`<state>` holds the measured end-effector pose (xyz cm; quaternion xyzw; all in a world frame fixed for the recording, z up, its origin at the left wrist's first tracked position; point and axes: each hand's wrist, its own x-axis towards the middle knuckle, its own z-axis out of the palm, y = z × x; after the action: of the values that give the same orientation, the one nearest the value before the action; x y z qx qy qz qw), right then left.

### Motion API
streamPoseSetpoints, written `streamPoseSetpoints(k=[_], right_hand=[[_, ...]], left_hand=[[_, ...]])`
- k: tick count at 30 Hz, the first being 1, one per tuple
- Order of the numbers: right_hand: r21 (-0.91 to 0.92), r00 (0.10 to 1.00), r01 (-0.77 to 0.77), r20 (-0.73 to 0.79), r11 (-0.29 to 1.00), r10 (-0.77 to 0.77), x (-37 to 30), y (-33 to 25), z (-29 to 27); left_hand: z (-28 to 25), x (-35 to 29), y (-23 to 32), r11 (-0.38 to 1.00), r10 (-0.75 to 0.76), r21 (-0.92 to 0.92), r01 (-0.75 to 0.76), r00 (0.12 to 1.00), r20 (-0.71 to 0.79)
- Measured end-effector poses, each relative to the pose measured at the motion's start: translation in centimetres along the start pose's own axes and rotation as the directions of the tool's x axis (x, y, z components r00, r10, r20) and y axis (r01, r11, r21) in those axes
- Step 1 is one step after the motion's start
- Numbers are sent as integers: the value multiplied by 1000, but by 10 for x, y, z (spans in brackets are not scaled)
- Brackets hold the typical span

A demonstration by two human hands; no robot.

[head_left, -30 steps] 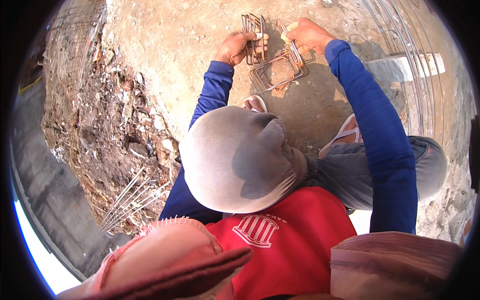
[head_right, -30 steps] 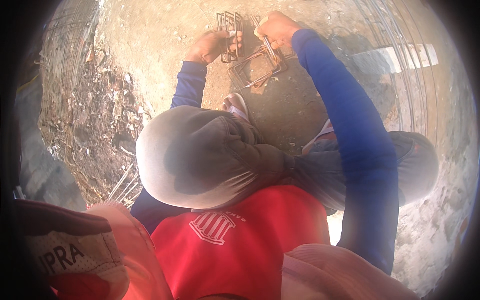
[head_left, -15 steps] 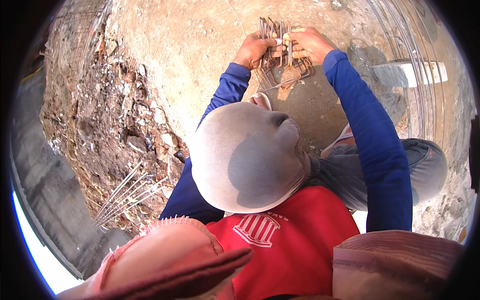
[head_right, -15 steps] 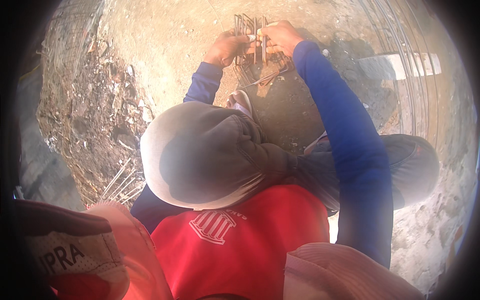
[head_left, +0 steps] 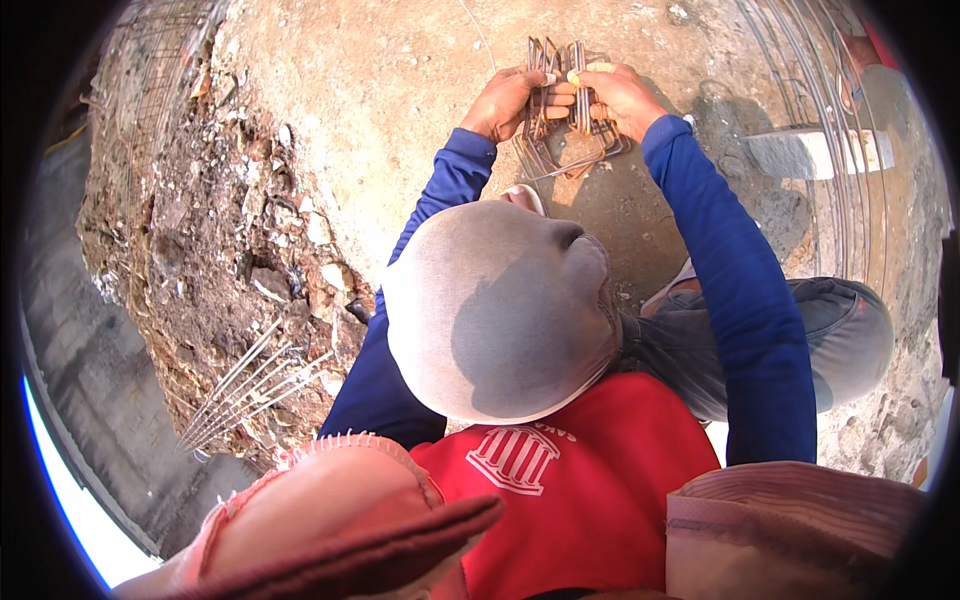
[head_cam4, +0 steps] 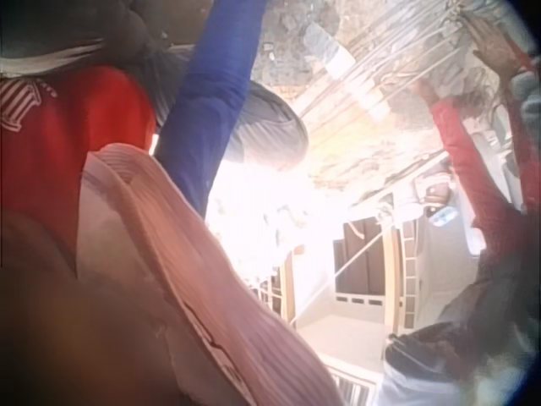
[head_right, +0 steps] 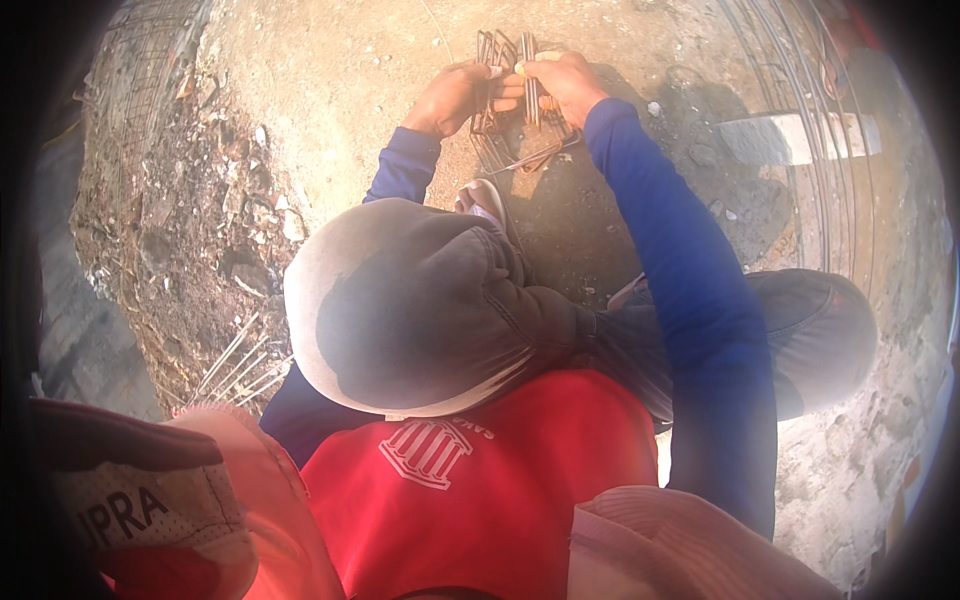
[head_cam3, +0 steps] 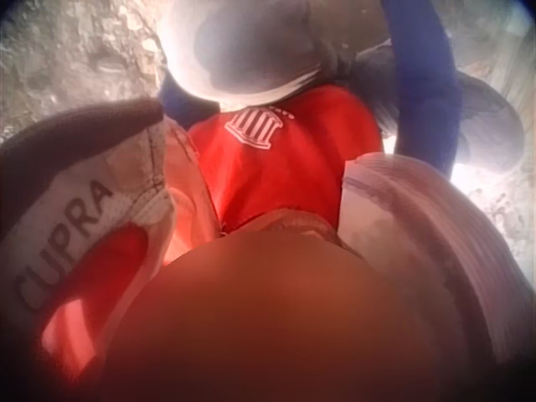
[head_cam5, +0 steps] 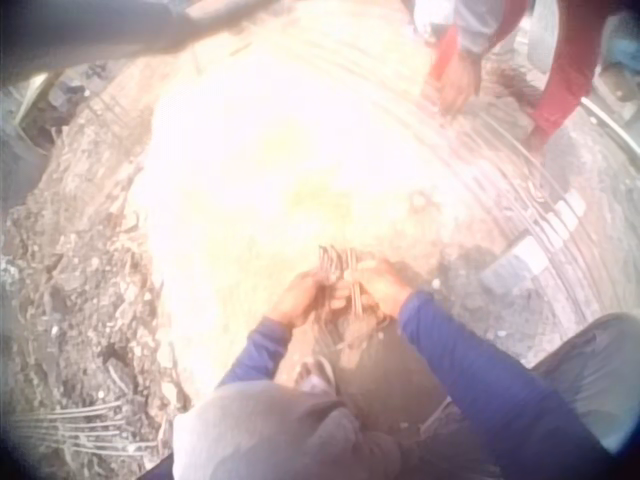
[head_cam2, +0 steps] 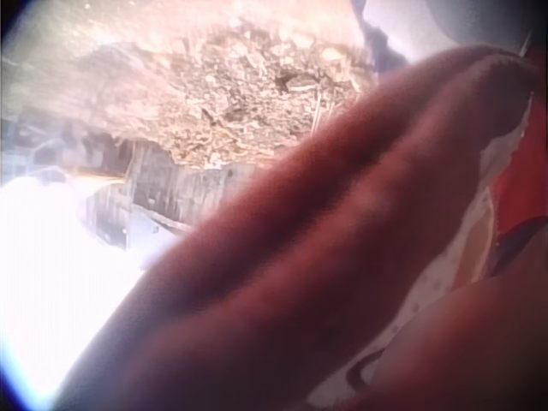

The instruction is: The person gathers long steel rebar rods and aligns them on the ground, then picks up pre-bent rebar stirrups and ties them around the rods using wire. The assembled rebar cage is placed on the ground as the work continues.

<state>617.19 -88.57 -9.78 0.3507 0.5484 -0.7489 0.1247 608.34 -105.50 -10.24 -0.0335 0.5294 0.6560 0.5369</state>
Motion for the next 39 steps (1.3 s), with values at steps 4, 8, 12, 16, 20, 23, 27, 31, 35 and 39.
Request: streamPoseSetpoints(k=[4,8,12,16,20,23,27,31,35,39], right_hand=[[-25,1000,13,-5,1000,-13,2,1,-4],[-79,999,26,-30,997,-28,4,1,-2],[-69,997,37,-63,997,-41,1,2,5],[-25,997,47,-63,999,-49,2,5,10],[-24,996,61,-57,998,-63,7,9,11],[-64,993,84,-73,994,-88,9,12,12],[-71,984,132,-108,989,-139,10,13,18],[-8,979,151,-141,989,-150,8,12,26],[-101,946,263,-168,959,-277,10,14,32],[-202,947,248,-155,948,-281,15,18,33]], left_hand=[[-6,-7,0,999,-29,39,32,995,-93],[-12,-10,-2,984,-33,172,51,994,-106],[-17,-7,-6,994,-15,107,35,984,-180],[-22,-4,-7,970,-21,234,61,985,-169],[-19,-5,-7,969,50,246,7,973,-225],[-17,-7,-9,972,79,232,-22,968,-237],[-16,-8,-10,962,93,268,-45,981,-169],[-19,-11,-11,946,100,322,-49,985,-142],[-26,-21,-10,913,166,395,-98,976,-143],[-30,-29,-8,890,157,448,-87,980,-122]])
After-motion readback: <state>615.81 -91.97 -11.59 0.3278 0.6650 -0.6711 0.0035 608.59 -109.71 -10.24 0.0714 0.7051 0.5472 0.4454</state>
